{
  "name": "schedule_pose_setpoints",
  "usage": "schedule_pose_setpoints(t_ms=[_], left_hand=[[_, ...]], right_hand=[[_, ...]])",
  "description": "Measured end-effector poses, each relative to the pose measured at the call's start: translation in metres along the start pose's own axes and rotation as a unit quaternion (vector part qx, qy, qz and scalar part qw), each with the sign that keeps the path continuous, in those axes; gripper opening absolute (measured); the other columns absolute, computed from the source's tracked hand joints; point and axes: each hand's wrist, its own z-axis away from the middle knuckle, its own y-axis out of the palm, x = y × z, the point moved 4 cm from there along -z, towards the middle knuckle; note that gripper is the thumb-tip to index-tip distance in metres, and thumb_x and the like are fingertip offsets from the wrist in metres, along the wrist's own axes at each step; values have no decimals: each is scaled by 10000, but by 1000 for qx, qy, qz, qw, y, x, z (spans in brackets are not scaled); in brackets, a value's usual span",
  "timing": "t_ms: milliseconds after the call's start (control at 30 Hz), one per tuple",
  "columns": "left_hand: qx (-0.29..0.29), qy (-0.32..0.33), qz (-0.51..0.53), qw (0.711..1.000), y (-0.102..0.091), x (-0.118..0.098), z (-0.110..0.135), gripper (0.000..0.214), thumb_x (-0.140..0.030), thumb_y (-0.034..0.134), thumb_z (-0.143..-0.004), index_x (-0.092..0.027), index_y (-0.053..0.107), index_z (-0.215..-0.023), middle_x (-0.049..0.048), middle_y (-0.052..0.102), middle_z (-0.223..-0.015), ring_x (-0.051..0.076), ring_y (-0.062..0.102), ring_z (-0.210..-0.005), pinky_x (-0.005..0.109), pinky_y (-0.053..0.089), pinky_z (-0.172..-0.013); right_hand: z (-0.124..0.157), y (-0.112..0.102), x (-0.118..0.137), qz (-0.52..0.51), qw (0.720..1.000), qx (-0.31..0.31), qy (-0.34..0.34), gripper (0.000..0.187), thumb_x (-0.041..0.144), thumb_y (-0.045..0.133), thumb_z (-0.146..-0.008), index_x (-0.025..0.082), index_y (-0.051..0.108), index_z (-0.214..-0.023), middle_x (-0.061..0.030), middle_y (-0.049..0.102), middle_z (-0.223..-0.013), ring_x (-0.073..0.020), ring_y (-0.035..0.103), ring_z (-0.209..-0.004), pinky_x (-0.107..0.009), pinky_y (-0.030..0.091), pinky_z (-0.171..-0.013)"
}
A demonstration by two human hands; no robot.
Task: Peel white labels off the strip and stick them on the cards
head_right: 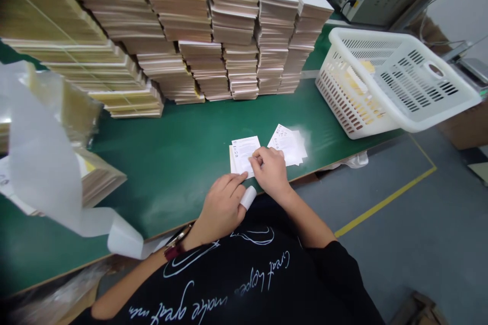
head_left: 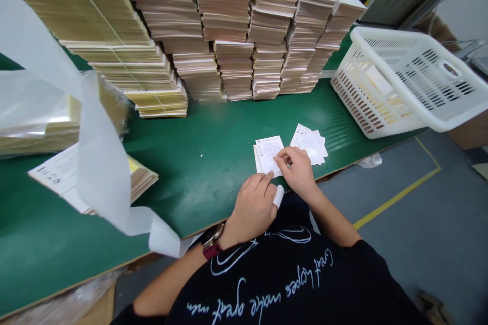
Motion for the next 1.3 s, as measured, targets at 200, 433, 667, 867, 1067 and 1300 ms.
schedule_pose_setpoints(t_ms=[200,433,667,867,1067,1300], left_hand=[[-4,7,8,1000,2,0,-1,241,-33,496,-648,-121,611,-839,182,683,-1080,303,592,-969,463,531,-811],[9,20,8,1000,2,0,0,260,-17,505,-625,-116,613,-840,183,667,-1169,324,599,-1064,479,534,-878],[28,26,12,999,2,-2,0,303,-11,494,-647,-96,620,-909,181,655,-1211,335,602,-1123,484,542,-923],[35,16,33,999,4,-1,1,265,-9,491,-690,-109,612,-904,200,612,-1276,332,576,-1193,506,537,-958],[35,17,64,997,3,0,2,217,-16,492,-729,-111,603,-889,202,614,-1272,318,566,-1218,516,530,-978],[-6,-19,138,990,-3,7,2,149,-60,481,-817,-126,590,-894,157,673,-1113,274,593,-1125,495,537,-929]], right_hand=[[3,-1,-3,182,983,-19,16,327,373,533,-905,132,602,-1115,-74,669,-715,-226,582,-674,-357,323,-728],[-3,-10,-8,160,986,-11,44,435,417,535,-905,133,571,-1233,-105,692,-816,-258,619,-781,-379,382,-753],[-5,-4,-13,-29,994,20,103,88,274,620,-810,201,609,-856,20,614,-686,-141,537,-627,-267,383,-617],[-6,-5,-9,-70,996,8,47,146,205,517,-829,193,604,-945,5,612,-682,-168,552,-644,-294,409,-653],[0,-24,-8,-39,995,-93,5,318,240,489,-881,217,598,-1180,-41,686,-811,-225,612,-809,-372,447,-792],[-1,-67,-55,86,982,-165,36,368,306,605,-823,217,613,-1180,-88,676,-982,-283,577,-974,-471,418,-889]])
